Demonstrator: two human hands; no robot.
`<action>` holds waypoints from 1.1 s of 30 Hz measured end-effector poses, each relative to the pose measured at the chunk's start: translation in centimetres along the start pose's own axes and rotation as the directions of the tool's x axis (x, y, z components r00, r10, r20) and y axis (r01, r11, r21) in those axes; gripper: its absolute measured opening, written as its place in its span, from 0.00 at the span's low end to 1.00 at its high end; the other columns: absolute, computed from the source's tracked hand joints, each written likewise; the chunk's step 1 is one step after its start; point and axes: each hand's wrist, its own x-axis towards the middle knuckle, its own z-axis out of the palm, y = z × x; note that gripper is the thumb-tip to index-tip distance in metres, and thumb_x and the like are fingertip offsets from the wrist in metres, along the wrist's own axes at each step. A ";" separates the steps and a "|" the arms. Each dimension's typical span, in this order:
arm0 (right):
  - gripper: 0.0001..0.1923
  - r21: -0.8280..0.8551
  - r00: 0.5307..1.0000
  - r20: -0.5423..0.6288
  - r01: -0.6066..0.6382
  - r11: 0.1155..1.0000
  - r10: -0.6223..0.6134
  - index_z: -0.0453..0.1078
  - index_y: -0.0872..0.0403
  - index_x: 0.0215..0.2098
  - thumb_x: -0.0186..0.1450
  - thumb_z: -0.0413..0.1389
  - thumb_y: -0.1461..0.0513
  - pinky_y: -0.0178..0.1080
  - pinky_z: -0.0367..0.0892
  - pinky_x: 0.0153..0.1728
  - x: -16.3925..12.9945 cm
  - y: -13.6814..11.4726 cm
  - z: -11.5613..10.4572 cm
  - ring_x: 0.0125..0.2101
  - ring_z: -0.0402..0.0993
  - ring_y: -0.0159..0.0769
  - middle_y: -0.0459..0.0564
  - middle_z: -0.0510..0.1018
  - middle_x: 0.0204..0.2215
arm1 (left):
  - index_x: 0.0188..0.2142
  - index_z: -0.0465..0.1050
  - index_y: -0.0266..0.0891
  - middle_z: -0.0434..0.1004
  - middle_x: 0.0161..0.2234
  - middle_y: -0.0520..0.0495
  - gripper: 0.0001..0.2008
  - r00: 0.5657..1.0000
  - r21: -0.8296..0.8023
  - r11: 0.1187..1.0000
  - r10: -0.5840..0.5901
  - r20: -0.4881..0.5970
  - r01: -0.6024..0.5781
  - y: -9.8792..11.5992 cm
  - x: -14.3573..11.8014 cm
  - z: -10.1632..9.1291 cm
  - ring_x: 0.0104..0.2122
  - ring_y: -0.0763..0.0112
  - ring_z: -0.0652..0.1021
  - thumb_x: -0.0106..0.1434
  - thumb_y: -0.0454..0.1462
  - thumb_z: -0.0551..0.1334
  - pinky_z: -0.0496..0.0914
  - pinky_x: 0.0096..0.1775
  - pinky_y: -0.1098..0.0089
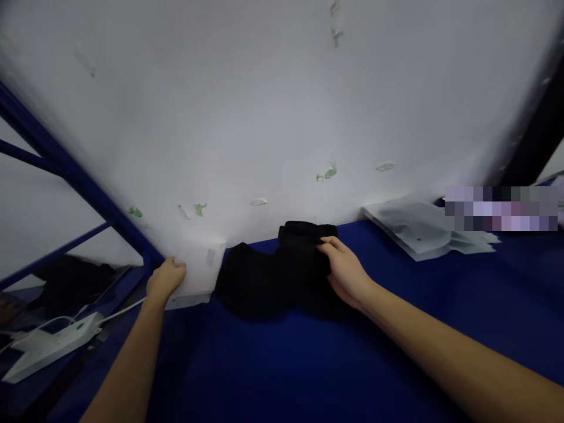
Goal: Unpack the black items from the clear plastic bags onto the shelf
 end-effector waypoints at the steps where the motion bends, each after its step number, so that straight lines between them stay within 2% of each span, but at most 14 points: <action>1: 0.06 0.004 1.000 0.002 -0.017 1.000 0.017 0.70 0.46 0.30 0.54 0.62 0.58 0.44 0.67 0.29 0.0 0.1 0.0 0.31 0.73 0.44 0.46 0.75 0.28 | 0.53 0.71 0.32 0.73 0.52 0.24 0.26 1.000 0.058 0.998 0.012 -0.018 -0.011 0.0 -0.3 0.4 0.53 0.32 0.71 0.55 0.39 0.60 0.62 0.50 0.40; 3: 0.08 0.015 0.999 0.009 -0.036 0.999 0.036 0.70 0.46 0.32 0.54 0.63 0.58 0.43 0.67 0.29 -0.1 0.2 0.0 0.31 0.72 0.42 0.45 0.74 0.28 | 0.61 0.63 0.32 0.64 0.60 0.24 0.30 0.995 0.140 0.987 0.089 -0.033 -0.083 0.3 -1.1 1.3 0.59 0.33 0.65 0.59 0.38 0.56 0.57 0.54 0.39; 5: 0.10 0.020 0.999 0.008 -0.035 0.999 0.035 0.70 0.46 0.34 0.54 0.64 0.58 0.41 0.67 0.28 -0.1 0.1 0.1 0.31 0.72 0.41 0.45 0.74 0.28 | 0.64 0.60 0.37 0.60 0.64 0.31 0.29 0.981 0.177 0.965 0.196 0.005 -0.193 0.7 -1.6 2.2 0.62 0.40 0.63 0.63 0.38 0.53 0.56 0.58 0.44; 7: 0.12 0.023 1.000 0.001 -0.021 1.000 0.021 0.70 0.47 0.35 0.54 0.64 0.58 0.40 0.67 0.29 -0.1 0.0 0.2 0.32 0.72 0.41 0.45 0.74 0.29 | 0.60 0.67 0.41 0.65 0.62 0.36 0.24 0.961 0.189 0.943 0.262 0.083 -0.274 0.8 -1.7 3.0 0.59 0.45 0.68 0.65 0.40 0.52 0.58 0.58 0.48; 10: 0.12 0.029 1.000 0.004 -0.008 1.000 0.008 0.69 0.47 0.35 0.54 0.64 0.57 0.41 0.68 0.30 -0.1 -0.3 0.4 0.33 0.73 0.41 0.46 0.75 0.30 | 0.49 0.76 0.39 0.75 0.54 0.35 0.19 0.952 0.206 0.934 0.262 0.160 -0.292 0.5 -1.3 3.7 0.51 0.45 0.76 0.64 0.41 0.54 0.63 0.54 0.47; 13: 0.12 0.044 0.999 0.046 -0.006 0.999 0.003 0.69 0.47 0.35 0.55 0.65 0.56 0.40 0.67 0.31 -0.1 -0.4 0.5 0.32 0.72 0.40 0.44 0.75 0.29 | 0.51 0.74 0.36 0.73 0.56 0.33 0.20 0.956 0.223 0.930 0.274 0.108 -0.291 1.2 -1.2 3.3 0.54 0.44 0.74 0.65 0.41 0.53 0.63 0.56 0.47; 15: 0.12 0.055 0.996 0.086 0.011 0.998 -0.015 0.69 0.47 0.35 0.56 0.65 0.56 0.39 0.65 0.32 -0.2 -0.4 0.6 0.31 0.71 0.38 0.43 0.74 0.29 | 0.55 0.71 0.35 0.68 0.60 0.34 0.21 0.937 0.196 0.917 0.348 0.035 -0.348 2.7 -2.2 2.6 0.59 0.49 0.69 0.68 0.40 0.49 0.59 0.60 0.51; 16: 0.12 0.056 0.994 0.108 0.022 0.998 -0.028 0.69 0.47 0.35 0.56 0.65 0.56 0.39 0.65 0.32 -0.3 -0.3 0.7 0.31 0.70 0.37 0.43 0.73 0.29 | 0.55 0.70 0.37 0.69 0.59 0.38 0.21 0.913 0.163 0.900 0.408 0.008 -0.404 3.7 -3.1 2.2 0.60 0.54 0.69 0.69 0.40 0.48 0.60 0.60 0.56; 19: 0.12 0.056 0.980 0.190 0.040 0.998 -0.050 0.68 0.47 0.35 0.58 0.64 0.55 0.38 0.63 0.32 -0.9 -0.2 1.3 0.31 0.68 0.35 0.42 0.72 0.30 | 0.49 0.74 0.40 0.77 0.51 0.41 0.17 0.730 -0.217 0.716 0.683 0.017 -0.664 6.9 -7.3 1.2 0.53 0.56 0.74 0.69 0.43 0.52 0.64 0.57 0.57; 22: 0.12 0.052 0.976 0.204 0.070 0.996 -0.079 0.67 0.46 0.38 0.60 0.63 0.53 0.37 0.62 0.32 -1.9 0.1 2.2 0.33 0.67 0.35 0.42 0.71 0.34 | 0.56 0.70 0.46 0.75 0.54 0.44 0.19 0.624 -0.448 0.633 0.758 0.191 -0.631 9.1 -12.3 0.6 0.53 0.53 0.74 0.68 0.45 0.57 0.66 0.56 0.51; 24: 0.13 0.035 0.975 0.198 0.096 0.995 -0.101 0.66 0.45 0.38 0.61 0.63 0.53 0.37 0.63 0.34 -2.7 0.2 2.7 0.34 0.67 0.36 0.42 0.71 0.35 | 0.62 0.63 0.49 0.71 0.58 0.42 0.29 0.597 -0.552 0.617 0.764 0.246 -0.561 9.9 -14.8 0.3 0.56 0.49 0.72 0.62 0.46 0.64 0.66 0.56 0.48; 26: 0.13 0.019 0.962 0.247 0.117 0.993 -0.118 0.65 0.45 0.37 0.61 0.64 0.53 0.38 0.64 0.36 -3.4 0.2 3.0 0.36 0.67 0.37 0.43 0.70 0.35 | 0.61 0.64 0.50 0.73 0.56 0.41 0.28 0.612 -0.656 0.605 0.745 0.267 -0.451 10.3 -16.1 0.2 0.55 0.48 0.73 0.62 0.45 0.65 0.68 0.55 0.48; 29: 0.15 0.060 0.931 0.348 0.095 0.994 -0.110 0.65 0.44 0.40 0.61 0.65 0.53 0.40 0.66 0.42 -3.8 -0.1 3.0 0.42 0.68 0.39 0.43 0.70 0.39 | 0.55 0.68 0.48 0.77 0.46 0.44 0.18 0.647 -0.744 0.582 0.713 0.271 -0.329 10.4 -16.0 0.0 0.46 0.54 0.78 0.66 0.43 0.61 0.72 0.49 0.52; 33: 0.30 0.106 0.947 0.322 -0.022 0.994 -0.013 0.57 0.36 0.52 0.58 0.68 0.54 0.43 0.66 0.49 -2.9 -0.4 2.4 0.49 0.68 0.41 0.43 0.69 0.47 | 0.45 0.70 0.51 0.76 0.43 0.49 0.11 0.611 -0.794 0.482 0.770 0.183 -0.370 9.7 -13.8 0.1 0.42 0.59 0.77 0.63 0.42 0.63 0.73 0.43 0.61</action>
